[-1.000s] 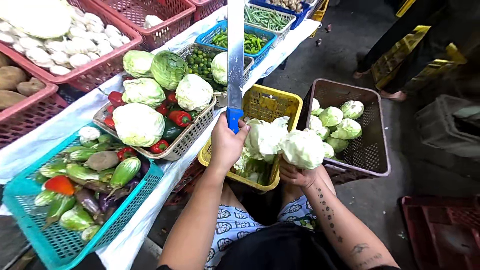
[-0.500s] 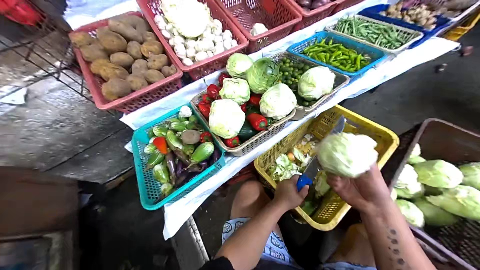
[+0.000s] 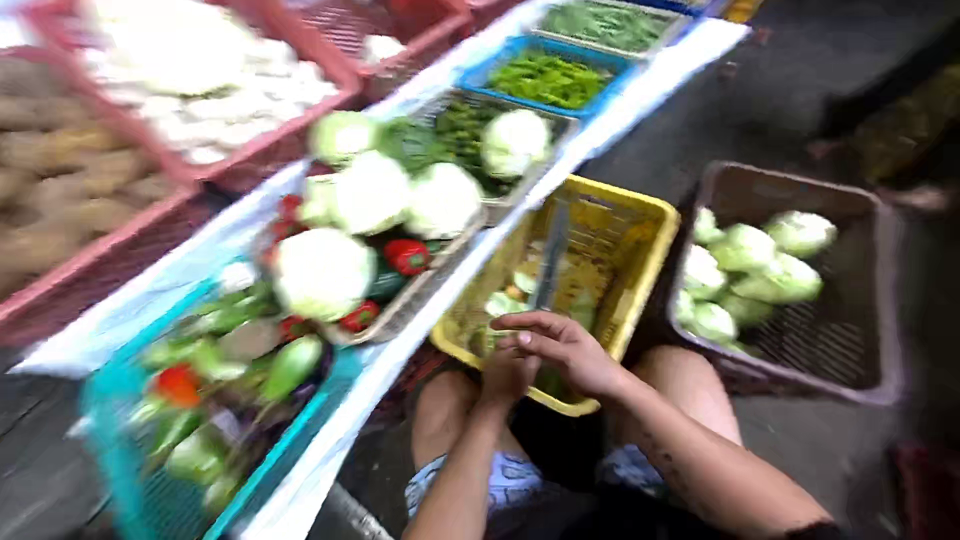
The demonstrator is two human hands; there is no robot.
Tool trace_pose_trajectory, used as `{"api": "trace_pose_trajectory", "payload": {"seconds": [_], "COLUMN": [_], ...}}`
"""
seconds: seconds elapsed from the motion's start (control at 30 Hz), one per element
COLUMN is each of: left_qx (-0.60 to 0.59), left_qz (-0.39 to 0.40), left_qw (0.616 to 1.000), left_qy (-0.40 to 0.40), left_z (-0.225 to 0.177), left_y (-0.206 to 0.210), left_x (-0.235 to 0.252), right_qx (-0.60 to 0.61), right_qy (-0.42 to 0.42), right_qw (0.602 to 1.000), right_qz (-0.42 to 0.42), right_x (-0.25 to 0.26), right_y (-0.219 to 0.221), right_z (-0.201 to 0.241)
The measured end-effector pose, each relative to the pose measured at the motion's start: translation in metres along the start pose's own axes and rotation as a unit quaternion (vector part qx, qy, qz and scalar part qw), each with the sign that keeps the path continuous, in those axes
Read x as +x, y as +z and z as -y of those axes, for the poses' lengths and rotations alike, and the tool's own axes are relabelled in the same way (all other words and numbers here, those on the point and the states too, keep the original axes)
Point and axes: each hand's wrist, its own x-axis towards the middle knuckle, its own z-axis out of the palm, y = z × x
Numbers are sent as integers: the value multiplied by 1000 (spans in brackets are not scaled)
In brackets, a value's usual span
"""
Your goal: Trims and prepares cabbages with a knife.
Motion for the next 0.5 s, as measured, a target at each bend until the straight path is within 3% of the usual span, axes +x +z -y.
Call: {"api": "trace_pose_trajectory", "payload": {"seconds": [0.07, 0.17, 0.23, 0.27, 0.33, 0.4, 0.5], "left_qx": [-49, -78, -83, -87, -93, -91, -64], "left_qz": [-16, -15, -20, -22, -20, -27, -16], "left_qw": [997, 996, 996, 996, 995, 995, 998], "left_qy": [52, 33, 18, 14, 6, 11, -4], "left_z": [16, 24, 24, 24, 21, 19, 19], "left_y": [19, 31, 31, 31, 31, 32, 32], "left_x": [9, 18, 18, 17, 15, 18, 19], "right_qx": [-33, -133, -263, -346, -461, -465, -479], "right_qy": [-39, -52, 20, 106, 309, 450, 500], "right_qw": [994, 953, 881, 830, 737, 693, 674], "right_qz": [-95, -266, -393, -424, -385, -319, -256], "right_x": [-39, -85, -107, -118, -147, -162, -171], "right_y": [-47, -140, -206, -234, -265, -275, -262], "right_z": [2, 7, 0, -10, -37, -56, -52]}}
